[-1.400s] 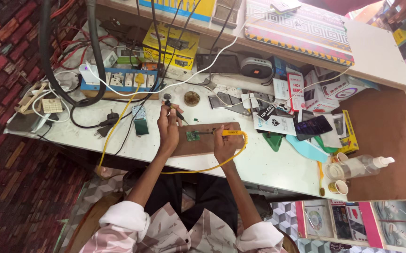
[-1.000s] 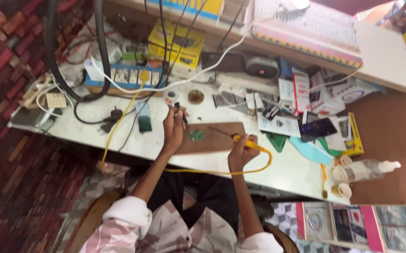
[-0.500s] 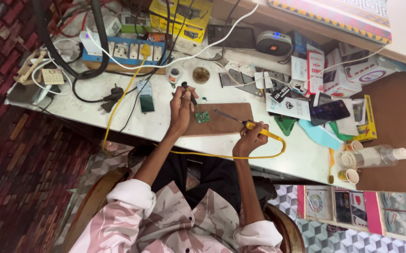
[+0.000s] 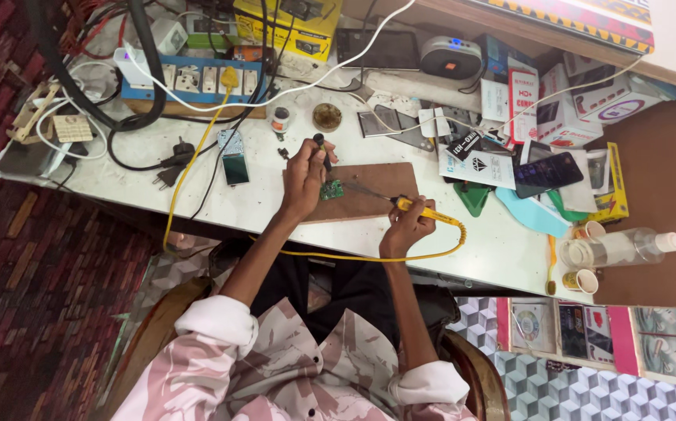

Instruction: The person uses a soldering iron and tweezers to solder components on a small green circuit board. They repeatedly heat solder joints and adjust small parts while the board rests on a wooden block on a cluttered workbench.

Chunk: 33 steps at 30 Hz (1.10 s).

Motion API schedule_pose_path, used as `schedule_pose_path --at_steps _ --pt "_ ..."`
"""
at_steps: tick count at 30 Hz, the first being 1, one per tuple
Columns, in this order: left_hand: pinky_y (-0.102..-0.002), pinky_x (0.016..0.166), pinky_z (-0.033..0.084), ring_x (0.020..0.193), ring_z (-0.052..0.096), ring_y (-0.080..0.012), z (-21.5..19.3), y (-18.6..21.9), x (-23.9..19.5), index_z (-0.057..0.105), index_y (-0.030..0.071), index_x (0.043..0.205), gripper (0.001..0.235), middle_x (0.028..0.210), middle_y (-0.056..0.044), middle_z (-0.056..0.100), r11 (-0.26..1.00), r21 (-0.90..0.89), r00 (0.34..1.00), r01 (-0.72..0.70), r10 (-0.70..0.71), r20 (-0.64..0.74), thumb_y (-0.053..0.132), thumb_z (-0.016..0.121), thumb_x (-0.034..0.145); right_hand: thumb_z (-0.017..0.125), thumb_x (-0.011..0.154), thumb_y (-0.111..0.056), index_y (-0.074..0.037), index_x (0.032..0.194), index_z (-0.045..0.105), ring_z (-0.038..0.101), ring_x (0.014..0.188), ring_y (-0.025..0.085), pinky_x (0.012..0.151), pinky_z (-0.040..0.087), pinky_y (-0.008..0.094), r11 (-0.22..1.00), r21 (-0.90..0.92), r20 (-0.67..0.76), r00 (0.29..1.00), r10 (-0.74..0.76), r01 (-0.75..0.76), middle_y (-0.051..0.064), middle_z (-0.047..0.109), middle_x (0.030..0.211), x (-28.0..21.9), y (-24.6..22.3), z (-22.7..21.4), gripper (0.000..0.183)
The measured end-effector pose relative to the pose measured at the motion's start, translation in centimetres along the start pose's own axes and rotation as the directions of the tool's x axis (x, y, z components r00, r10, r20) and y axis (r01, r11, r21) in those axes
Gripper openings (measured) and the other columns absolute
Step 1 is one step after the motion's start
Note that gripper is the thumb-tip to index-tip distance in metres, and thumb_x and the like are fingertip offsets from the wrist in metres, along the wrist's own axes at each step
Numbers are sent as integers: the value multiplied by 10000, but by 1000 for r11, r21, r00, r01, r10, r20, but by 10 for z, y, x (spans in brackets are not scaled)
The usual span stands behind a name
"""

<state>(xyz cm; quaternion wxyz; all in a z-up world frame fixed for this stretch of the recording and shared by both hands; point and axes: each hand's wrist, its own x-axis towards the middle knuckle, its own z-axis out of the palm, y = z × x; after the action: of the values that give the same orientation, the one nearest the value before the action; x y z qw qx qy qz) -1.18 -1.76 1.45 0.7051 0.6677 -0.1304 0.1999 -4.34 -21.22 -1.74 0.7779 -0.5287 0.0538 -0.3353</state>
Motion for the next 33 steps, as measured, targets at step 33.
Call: schedule_pose_path --at_steps 33 --pt "-288 702 460 811 544 -130 -13 39 8 628 -12 1128 178 1075 -88 569 953 141 961 -269 255 108 111 505 1091 590 1016 -122 -31 865 540 554 603 210 568 414 350 733 -459 600 783 -162 503 87 579 671 3 -31 53 183"
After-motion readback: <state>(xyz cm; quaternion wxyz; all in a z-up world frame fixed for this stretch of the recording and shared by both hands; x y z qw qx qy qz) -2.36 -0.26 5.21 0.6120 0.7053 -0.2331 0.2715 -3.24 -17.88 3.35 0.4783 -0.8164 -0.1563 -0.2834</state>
